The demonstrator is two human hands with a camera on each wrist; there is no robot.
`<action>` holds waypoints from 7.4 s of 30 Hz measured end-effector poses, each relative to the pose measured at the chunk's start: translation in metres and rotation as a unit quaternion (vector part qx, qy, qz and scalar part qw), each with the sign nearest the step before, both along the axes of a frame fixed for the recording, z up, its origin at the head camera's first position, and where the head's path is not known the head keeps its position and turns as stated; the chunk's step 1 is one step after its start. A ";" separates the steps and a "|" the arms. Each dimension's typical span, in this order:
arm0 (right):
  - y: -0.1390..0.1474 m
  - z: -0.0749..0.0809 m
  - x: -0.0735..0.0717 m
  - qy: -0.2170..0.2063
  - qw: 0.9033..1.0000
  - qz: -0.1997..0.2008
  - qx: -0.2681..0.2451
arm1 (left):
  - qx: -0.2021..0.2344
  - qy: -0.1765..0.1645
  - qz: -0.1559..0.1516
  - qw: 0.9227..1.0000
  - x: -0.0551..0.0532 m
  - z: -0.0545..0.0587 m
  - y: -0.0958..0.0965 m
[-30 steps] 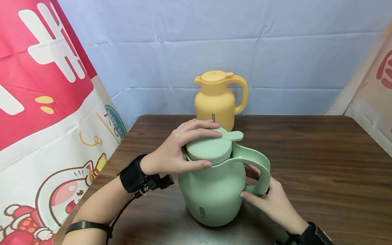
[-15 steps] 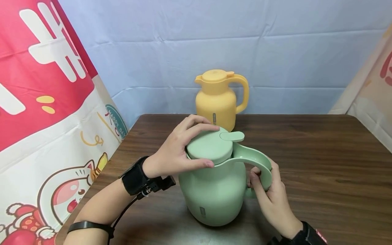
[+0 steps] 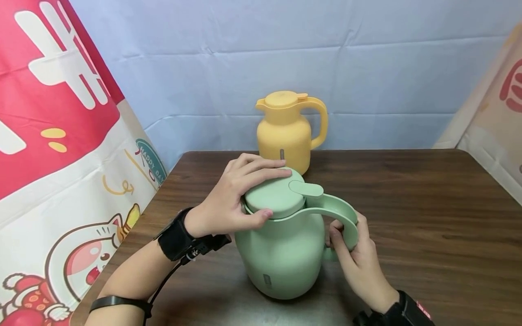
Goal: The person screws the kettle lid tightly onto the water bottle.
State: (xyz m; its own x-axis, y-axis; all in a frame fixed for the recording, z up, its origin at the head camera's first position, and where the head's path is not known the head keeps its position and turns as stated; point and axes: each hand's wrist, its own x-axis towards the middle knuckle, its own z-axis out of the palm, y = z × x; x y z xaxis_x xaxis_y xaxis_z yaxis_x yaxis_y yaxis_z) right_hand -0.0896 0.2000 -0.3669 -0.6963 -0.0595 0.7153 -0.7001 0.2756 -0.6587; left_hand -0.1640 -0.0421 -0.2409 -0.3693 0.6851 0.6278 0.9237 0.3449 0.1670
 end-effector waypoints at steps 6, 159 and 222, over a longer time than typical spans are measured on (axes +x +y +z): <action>0.001 -0.001 -0.003 0.013 1.000 -0.010 0.016 | -0.024 0.030 0.000 0.999 0.003 0.005 0.000; 0.000 -0.009 -0.011 0.028 0.997 0.025 -0.060 | -0.163 -0.049 0.081 0.982 0.015 0.028 -0.002; 0.004 -0.010 -0.017 0.042 0.995 0.061 -0.061 | -0.107 -0.200 -0.009 0.974 -0.020 0.013 -0.006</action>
